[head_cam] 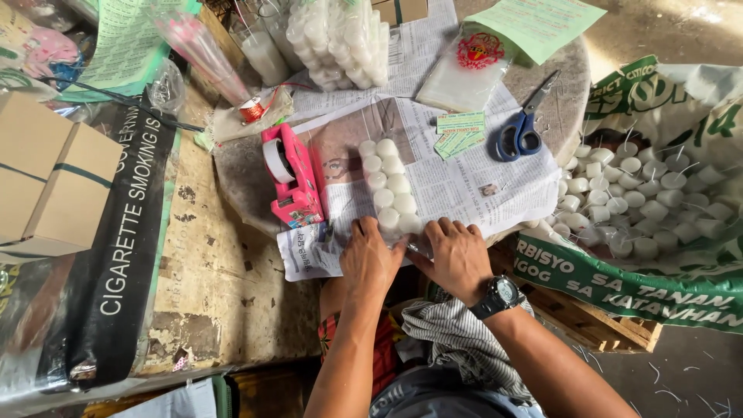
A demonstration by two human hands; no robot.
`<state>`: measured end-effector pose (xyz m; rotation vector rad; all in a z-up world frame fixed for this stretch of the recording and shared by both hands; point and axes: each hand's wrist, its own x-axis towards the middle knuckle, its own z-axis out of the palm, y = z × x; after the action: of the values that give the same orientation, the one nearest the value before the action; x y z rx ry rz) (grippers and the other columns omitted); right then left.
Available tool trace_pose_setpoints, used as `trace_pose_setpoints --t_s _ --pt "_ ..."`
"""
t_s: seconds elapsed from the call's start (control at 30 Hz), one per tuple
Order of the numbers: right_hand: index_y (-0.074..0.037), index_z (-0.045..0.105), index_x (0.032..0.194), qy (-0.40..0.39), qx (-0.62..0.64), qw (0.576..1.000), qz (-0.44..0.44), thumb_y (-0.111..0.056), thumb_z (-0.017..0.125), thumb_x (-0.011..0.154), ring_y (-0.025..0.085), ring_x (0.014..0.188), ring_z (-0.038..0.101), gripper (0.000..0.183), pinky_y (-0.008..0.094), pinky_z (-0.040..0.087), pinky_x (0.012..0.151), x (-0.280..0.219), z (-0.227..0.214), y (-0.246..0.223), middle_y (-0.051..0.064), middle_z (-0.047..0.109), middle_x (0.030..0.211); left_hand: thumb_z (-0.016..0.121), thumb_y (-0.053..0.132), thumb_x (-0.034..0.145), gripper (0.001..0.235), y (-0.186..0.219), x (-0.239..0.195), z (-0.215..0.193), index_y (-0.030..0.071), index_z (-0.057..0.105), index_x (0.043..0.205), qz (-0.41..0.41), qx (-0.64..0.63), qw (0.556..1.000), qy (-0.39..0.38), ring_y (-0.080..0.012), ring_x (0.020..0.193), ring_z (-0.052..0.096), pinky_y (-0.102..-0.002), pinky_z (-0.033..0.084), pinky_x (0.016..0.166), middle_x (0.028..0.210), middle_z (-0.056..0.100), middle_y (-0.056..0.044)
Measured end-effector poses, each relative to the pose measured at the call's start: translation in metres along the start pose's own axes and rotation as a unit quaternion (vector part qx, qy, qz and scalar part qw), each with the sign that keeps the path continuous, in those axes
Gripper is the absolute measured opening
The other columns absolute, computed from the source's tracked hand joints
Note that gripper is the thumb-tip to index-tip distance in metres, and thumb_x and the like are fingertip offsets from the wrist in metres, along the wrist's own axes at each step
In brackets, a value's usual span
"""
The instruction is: Manually arranging small white candles into rows and placing them into plastic bags for packaging.
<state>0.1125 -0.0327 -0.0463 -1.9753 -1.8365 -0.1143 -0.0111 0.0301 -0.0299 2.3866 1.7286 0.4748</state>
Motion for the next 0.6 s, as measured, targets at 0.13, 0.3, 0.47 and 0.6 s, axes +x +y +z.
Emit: trace_pose_setpoints --t_s 0.13,0.3,0.47,0.6 --pt "-0.012 0.049 0.082 -0.026 -0.011 1.000 0.006 -0.046 0.060 0.069 0.025 0.075 0.059 0.038 0.037 0.042 0.065 0.007 0.003 0.005 0.004 0.053 0.073 0.064 0.042 0.064 0.043 -0.001 0.003 0.001 0.011 0.048 0.089 0.020 0.032 0.999 -0.017 -0.0257 0.075 0.061 -0.039 0.050 0.060 0.084 0.051 -0.006" --pt "-0.014 0.053 0.078 -0.035 0.000 0.999 -0.006 -0.033 0.056 0.074 0.024 0.069 0.061 0.020 0.035 0.044 0.060 0.011 0.029 0.020 0.002 0.053 0.067 0.066 0.033 0.061 0.028 -0.013 0.010 0.022 0.013 0.050 0.072 0.077 0.037 0.996 0.010 -0.0275 0.066 0.062 -0.039 0.050 0.057 0.072 0.054 -0.005" --pt "-0.015 0.055 0.076 -0.009 0.023 0.999 -0.023 -0.030 0.055 0.074 0.026 0.067 0.062 0.015 0.035 0.045 0.058 0.008 0.022 0.017 0.003 0.054 0.066 0.067 0.037 0.058 0.028 -0.021 0.018 0.035 0.015 0.051 0.062 0.116 0.010 0.988 0.100 -0.0283 0.060 0.062 -0.041 0.049 0.054 0.062 0.056 -0.004" --pt "-0.016 0.054 0.074 0.012 0.030 0.999 -0.035 -0.029 0.054 0.074 0.026 0.065 0.062 0.013 0.035 0.046 0.056 0.006 0.022 0.016 0.002 0.054 0.065 0.069 0.038 0.057 0.028 -0.023 0.021 0.042 0.015 0.052 0.054 0.135 -0.011 0.977 0.167 -0.0278 0.054 0.060 -0.040 0.049 0.049 0.053 0.055 -0.004"
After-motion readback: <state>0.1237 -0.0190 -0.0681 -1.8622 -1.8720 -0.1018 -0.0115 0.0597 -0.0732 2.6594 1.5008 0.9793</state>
